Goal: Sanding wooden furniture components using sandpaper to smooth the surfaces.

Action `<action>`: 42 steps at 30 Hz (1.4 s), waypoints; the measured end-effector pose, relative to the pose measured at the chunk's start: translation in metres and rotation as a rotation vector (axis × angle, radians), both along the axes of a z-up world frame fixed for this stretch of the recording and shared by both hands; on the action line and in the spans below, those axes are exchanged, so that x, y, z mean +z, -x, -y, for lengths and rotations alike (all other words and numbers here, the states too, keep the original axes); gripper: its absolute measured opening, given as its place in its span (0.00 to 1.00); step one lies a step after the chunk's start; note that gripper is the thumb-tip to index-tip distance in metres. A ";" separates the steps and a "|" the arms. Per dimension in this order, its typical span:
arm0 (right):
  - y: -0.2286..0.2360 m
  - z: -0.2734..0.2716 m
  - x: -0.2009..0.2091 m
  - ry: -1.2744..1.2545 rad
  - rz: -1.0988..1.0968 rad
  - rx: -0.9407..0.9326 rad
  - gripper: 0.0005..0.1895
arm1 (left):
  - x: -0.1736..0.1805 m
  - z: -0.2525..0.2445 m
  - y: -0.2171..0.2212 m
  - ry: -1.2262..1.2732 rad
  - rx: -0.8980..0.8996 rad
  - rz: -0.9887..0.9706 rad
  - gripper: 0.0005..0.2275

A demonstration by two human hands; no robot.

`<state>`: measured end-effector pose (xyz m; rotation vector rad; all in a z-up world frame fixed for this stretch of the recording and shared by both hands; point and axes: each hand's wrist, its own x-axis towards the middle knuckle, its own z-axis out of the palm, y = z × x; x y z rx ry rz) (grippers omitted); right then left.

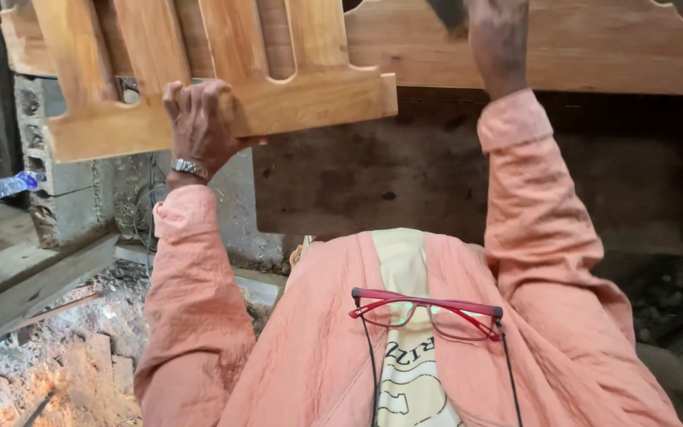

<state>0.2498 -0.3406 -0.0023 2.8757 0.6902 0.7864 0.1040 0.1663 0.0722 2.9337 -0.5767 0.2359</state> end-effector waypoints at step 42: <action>0.200 0.262 0.101 -1.684 -0.149 -0.638 0.08 | -0.025 0.157 0.026 -0.122 0.370 -0.339 0.54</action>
